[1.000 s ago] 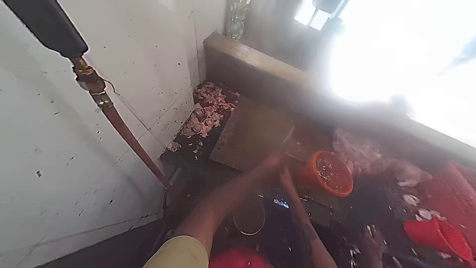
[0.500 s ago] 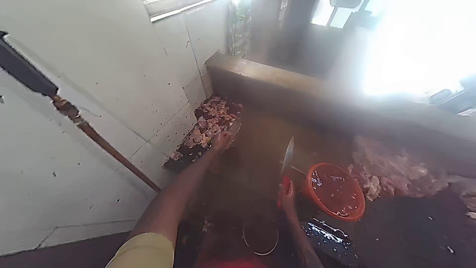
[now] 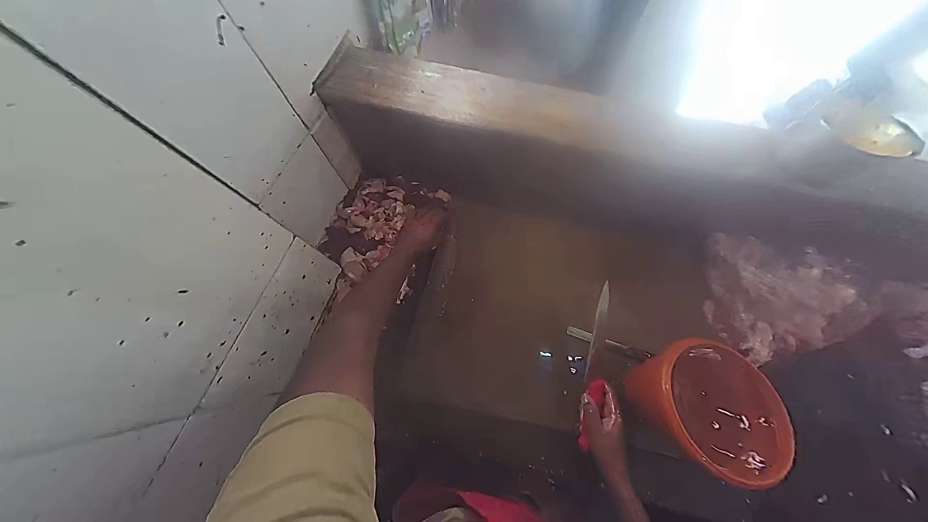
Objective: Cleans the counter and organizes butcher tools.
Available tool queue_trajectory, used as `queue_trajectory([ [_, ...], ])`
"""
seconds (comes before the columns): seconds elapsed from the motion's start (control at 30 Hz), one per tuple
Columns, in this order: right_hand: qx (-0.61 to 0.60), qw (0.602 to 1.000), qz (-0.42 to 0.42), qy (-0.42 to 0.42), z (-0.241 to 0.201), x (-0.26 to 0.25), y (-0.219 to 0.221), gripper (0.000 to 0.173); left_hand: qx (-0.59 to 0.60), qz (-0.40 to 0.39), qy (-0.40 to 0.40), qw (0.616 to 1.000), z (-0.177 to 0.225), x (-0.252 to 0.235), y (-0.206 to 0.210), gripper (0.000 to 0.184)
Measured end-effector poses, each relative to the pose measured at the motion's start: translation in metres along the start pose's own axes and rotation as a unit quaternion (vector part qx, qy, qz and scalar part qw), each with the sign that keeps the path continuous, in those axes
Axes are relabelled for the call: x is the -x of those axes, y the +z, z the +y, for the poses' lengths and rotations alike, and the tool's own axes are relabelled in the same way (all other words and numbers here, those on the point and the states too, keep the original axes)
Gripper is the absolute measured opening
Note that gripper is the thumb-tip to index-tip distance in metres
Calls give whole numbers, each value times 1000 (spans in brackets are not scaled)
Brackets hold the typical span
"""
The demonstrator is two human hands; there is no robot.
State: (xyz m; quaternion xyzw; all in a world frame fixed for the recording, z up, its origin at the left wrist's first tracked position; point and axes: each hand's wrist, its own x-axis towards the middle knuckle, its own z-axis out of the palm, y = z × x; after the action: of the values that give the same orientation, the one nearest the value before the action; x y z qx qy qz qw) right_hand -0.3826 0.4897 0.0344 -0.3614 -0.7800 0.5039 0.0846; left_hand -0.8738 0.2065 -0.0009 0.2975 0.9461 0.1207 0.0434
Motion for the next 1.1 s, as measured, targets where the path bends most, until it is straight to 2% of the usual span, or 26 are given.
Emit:
queue_trajectory([
  [0.17,8,999,50,6,2,-1,10,66,-2,22,37,999,-27,-8,8,33],
  [0.33,-7,997,77,12,-5,-4,16,63,-16,34,0,999,-51,-1,0,29],
  [0.43,-6,996,83,16,-14,-3,19,63,-32,13,-18,999,-49,-3,-7,38],
  [0.53,-4,995,96,21,-15,-4,19,61,-37,11,2,999,-52,-6,1,46],
  [0.7,10,994,106,35,-11,-6,20,62,-15,10,1,1000,-55,-8,-1,47],
  [0.77,13,994,108,31,-11,-7,21,62,7,-9,-11,1000,-55,-12,-8,53],
  [0.87,23,994,108,28,-11,-7,20,63,54,-9,-7,998,-56,-30,-28,56],
  [0.97,25,994,105,28,-8,-8,21,63,91,8,62,994,-54,-67,-34,37],
  [1.03,24,994,107,20,-8,-9,21,62,81,-35,94,992,-49,-90,-32,37],
  [1.1,22,994,106,29,-12,-10,21,60,75,-92,72,990,-44,-100,-28,36],
])
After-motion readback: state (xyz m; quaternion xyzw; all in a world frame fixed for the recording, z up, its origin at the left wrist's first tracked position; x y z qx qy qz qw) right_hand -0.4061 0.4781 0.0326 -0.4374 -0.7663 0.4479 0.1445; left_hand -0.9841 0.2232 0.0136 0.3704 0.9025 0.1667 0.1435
